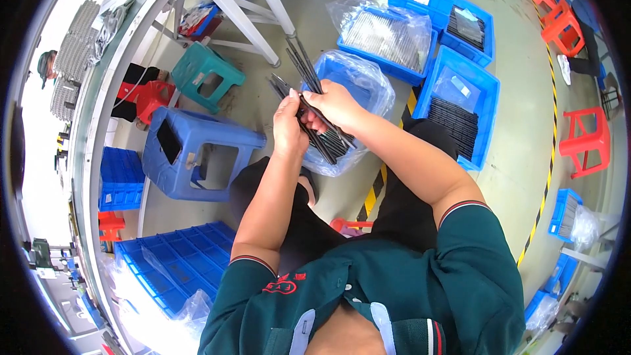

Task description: Sorting and counting long black rods into different crates within a manufacturing environment.

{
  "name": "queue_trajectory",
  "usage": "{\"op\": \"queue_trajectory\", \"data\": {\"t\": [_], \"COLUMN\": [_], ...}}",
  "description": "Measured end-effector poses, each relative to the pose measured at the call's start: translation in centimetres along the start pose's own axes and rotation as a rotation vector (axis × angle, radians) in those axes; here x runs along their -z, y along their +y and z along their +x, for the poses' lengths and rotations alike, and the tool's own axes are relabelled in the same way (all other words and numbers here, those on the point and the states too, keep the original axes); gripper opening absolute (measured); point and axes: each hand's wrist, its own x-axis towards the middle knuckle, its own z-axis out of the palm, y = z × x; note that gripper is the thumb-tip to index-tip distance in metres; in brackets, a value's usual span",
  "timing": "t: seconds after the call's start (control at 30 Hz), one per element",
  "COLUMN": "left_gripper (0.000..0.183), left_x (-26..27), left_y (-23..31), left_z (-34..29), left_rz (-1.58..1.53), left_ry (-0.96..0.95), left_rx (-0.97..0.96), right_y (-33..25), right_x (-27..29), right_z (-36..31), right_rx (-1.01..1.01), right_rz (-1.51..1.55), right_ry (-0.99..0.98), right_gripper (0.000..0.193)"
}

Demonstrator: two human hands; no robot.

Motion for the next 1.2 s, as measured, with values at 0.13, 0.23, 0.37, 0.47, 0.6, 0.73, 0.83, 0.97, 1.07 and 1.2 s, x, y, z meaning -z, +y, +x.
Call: {"op": "queue_trajectory", "data": {"t": [0.13, 0.23, 0.37, 0.47, 0.6, 0.73, 0.83, 0.97, 1.07, 1.2], "left_gripper": [0.025, 0.028, 0.033, 0.033, 0.033, 0.033, 0.036, 0.034, 0.034, 0.034], "left_x": [1.7, 1.8, 1.5, 1.2, 1.0, 1.4, 1.6, 2.3, 2.4, 2.0], "left_y": [0.9, 0.9, -0.1, 0.0, -0.6, -0.3, 0.3, 1.2, 1.1, 0.9], "left_z": [0.7, 0.2, -0.1, -0.6, -1.1, -2.1, -2.4, -1.5, -0.5, -0.3], "left_rz": [-0.047, -0.012, -0.059, -0.012, 0.102, 0.114, 0.045, -0.029, -0.109, -0.084], "left_ry": [0.04, -0.074, -0.298, -0.333, -0.446, -0.542, -0.561, -0.465, -0.46, -0.447], "left_rx": [0.006, 0.142, 0.358, 0.402, 0.487, 0.602, 0.614, 0.428, 0.368, 0.385], "right_y": [-0.4, -1.3, -1.3, -1.2, -1.5, -4.5, -5.8, -3.0, -1.4, 1.3], "right_x": [1.2, 2.2, 2.7, 2.7, 4.2, 9.9, 13.5, 9.6, 4.7, 3.2], "right_z": [0.8, 0.9, 1.3, 1.3, 2.8, 4.7, 4.3, 4.1, 2.1, 3.1], "right_rx": [0.127, 0.132, -0.003, 0.025, 0.115, 0.243, 0.281, 0.135, 0.062, 0.215], "right_rz": [-0.314, 0.002, 0.008, -0.054, 0.001, 0.184, 0.372, 0.18, 0.032, -0.339], "right_ry": [0.205, 0.069, -0.05, -0.048, 0.149, 0.403, 0.452, 0.344, 0.122, 0.133], "right_gripper": [0.02, 0.019, 0.025, 0.029, 0.025, 0.022, 0.024, 0.022, 0.027, 0.027]}}
